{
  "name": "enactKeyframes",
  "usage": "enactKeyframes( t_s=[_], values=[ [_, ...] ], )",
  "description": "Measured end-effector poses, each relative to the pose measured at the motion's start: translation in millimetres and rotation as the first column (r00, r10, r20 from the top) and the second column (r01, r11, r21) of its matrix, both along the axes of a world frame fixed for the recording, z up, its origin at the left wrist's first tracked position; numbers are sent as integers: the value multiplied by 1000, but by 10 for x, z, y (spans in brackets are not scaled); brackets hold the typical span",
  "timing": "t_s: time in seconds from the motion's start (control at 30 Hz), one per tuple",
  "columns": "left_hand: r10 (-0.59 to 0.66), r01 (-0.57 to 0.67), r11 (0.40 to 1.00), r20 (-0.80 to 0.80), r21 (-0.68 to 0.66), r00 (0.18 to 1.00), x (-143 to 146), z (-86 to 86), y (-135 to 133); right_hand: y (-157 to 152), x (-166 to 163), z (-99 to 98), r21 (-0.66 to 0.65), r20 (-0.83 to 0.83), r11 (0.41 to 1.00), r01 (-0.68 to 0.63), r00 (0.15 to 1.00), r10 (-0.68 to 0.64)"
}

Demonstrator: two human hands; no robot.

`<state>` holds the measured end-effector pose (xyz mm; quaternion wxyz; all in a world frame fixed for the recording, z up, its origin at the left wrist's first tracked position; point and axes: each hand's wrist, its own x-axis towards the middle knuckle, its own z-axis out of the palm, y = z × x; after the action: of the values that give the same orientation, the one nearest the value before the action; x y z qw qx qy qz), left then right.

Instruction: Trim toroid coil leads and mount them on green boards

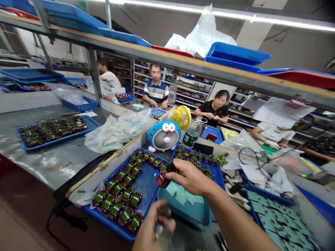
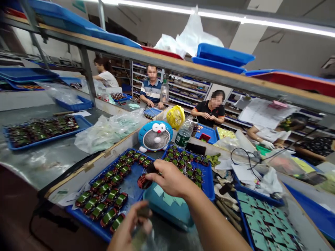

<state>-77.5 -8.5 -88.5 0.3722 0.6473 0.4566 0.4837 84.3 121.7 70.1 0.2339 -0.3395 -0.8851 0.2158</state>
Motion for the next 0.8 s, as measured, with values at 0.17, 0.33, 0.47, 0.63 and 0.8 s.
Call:
enactKeyframes(
  t_s=[0.17,0.33,0.47,0.63,0.8],
  values=[
    [-100,405,873,714,-271,693,-13,965,212,-435,150,311,-99,-112,993,-62,992,50],
    [39,508,813,897,-285,441,204,1265,214,-725,331,178,-218,-474,969,119,854,-212],
    [-15,589,776,926,-227,377,278,1357,119,-985,494,-55,-487,-603,872,44,705,-372],
    [-25,602,769,931,-215,364,423,1433,30,-1180,506,-130,-537,-647,842,-50,665,-373],
    [27,605,736,906,-304,423,539,1485,-20,-1202,531,-111,-560,-676,823,-90,624,-392]
  ],
)
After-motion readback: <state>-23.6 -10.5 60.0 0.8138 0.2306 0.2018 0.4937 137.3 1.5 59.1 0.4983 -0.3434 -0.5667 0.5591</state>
